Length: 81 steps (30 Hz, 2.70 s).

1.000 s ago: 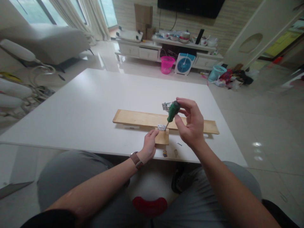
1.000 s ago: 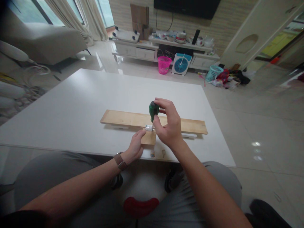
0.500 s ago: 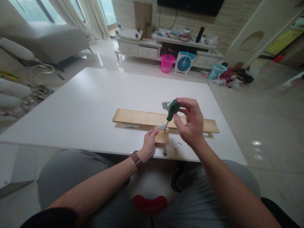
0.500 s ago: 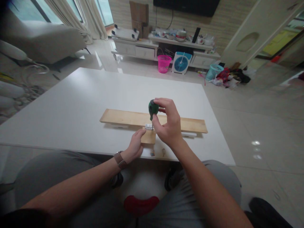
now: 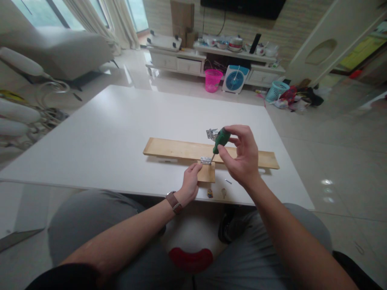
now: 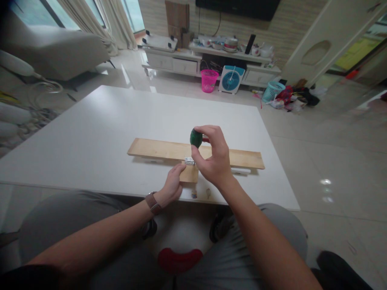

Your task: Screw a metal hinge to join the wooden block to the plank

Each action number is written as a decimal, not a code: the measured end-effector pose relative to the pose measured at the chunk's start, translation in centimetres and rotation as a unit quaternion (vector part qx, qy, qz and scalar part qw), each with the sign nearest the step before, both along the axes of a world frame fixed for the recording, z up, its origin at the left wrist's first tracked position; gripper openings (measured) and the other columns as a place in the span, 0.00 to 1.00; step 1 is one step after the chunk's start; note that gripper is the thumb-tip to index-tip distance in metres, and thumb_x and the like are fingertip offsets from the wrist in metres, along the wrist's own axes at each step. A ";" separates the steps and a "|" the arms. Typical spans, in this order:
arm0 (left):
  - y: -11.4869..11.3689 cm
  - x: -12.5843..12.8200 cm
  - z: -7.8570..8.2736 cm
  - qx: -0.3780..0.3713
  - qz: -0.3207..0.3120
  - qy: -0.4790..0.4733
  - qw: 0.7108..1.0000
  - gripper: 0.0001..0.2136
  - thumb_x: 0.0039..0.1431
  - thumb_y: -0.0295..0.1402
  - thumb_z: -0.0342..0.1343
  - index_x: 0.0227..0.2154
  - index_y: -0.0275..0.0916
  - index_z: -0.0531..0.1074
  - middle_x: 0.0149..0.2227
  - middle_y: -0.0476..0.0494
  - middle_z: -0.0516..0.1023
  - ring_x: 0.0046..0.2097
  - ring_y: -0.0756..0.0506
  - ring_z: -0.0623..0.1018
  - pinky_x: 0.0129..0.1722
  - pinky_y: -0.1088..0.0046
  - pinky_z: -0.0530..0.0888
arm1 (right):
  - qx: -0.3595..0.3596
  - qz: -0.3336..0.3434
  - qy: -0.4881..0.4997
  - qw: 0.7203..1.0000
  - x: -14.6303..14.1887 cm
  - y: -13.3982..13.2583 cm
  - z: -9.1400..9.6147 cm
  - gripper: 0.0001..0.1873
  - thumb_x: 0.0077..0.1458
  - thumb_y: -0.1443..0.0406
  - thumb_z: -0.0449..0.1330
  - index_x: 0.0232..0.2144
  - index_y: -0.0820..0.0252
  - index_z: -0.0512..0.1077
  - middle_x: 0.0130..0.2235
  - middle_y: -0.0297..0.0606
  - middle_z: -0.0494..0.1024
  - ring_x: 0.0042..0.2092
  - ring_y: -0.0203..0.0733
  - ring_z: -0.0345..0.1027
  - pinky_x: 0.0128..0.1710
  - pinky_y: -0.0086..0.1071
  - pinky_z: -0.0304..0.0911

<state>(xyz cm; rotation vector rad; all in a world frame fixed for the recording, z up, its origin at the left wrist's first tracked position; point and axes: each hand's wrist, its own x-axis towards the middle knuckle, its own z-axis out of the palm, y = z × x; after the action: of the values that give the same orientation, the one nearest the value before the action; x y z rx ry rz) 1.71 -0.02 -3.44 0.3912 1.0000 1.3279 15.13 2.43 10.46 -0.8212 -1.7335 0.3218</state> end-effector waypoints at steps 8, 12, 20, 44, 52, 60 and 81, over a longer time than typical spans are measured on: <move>0.0 0.0 0.1 0.002 -0.001 0.003 1.000 0.14 0.43 0.39 0.71 0.27 0.37 0.75 0.31 0.47 0.78 0.35 0.46 0.74 0.37 0.71 0.69 | 0.017 -0.008 0.001 1.000 0.1 0.0 0.0 0.25 0.54 0.72 0.65 0.53 0.47 0.70 0.51 0.38 0.75 0.53 0.47 0.72 0.46 0.43 0.75; 0.0 0.0 0.2 0.002 -0.003 0.000 1.000 0.14 0.43 0.39 0.71 0.28 0.37 0.75 0.31 0.48 0.78 0.35 0.46 0.74 0.37 0.71 0.69 | -0.001 0.007 0.000 1.000 0.1 0.0 -0.2 0.26 0.56 0.72 0.62 0.55 0.46 0.68 0.56 0.39 0.74 0.57 0.49 0.72 0.49 0.46 0.76; 0.0 0.0 0.1 0.001 0.001 0.004 1.000 0.14 0.43 0.40 0.72 0.28 0.37 0.76 0.32 0.47 0.78 0.36 0.46 0.75 0.37 0.70 0.69 | 0.028 -0.036 -0.009 0.999 0.1 0.1 0.1 0.21 0.57 0.69 0.66 0.51 0.45 0.72 0.49 0.38 0.72 0.50 0.47 0.71 0.43 0.44 0.76; 0.0 0.0 -0.1 0.004 0.003 0.009 1.000 0.14 0.44 0.40 0.71 0.27 0.37 0.76 0.31 0.47 0.78 0.35 0.46 0.75 0.37 0.71 0.70 | 0.028 -0.045 -0.022 0.998 0.0 -0.1 0.4 0.20 0.58 0.69 0.65 0.52 0.46 0.73 0.47 0.38 0.72 0.49 0.46 0.71 0.43 0.43 0.76; 0.0 0.1 0.0 0.003 0.007 0.005 1.000 0.13 0.43 0.39 0.71 0.27 0.37 0.76 0.29 0.48 0.77 0.34 0.47 0.74 0.36 0.72 0.70 | 0.007 -0.009 -0.016 1.000 0.1 0.0 0.2 0.22 0.60 0.69 0.62 0.55 0.45 0.71 0.49 0.38 0.74 0.49 0.46 0.72 0.46 0.46 0.76; 0.0 0.0 0.1 -0.003 0.006 -0.004 1.000 0.15 0.42 0.40 0.73 0.29 0.37 0.77 0.32 0.48 0.79 0.35 0.46 0.76 0.37 0.71 0.71 | -0.008 0.022 -0.015 1.000 0.0 -0.2 0.2 0.25 0.62 0.70 0.58 0.59 0.46 0.69 0.56 0.40 0.73 0.55 0.47 0.71 0.51 0.47 0.75; 0.0 0.0 0.1 -0.003 0.014 0.002 1.000 0.16 0.41 0.41 0.73 0.29 0.36 0.77 0.31 0.48 0.79 0.35 0.47 0.75 0.36 0.72 0.70 | 0.019 -0.016 -0.021 0.999 0.0 -0.1 0.4 0.20 0.61 0.68 0.63 0.55 0.48 0.73 0.52 0.40 0.73 0.53 0.47 0.71 0.47 0.45 0.75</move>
<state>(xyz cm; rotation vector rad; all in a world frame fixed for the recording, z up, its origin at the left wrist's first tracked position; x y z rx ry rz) 1.74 -0.04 -3.35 0.3764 1.0166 1.3491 15.14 2.34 10.82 -0.8336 -1.7572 0.2514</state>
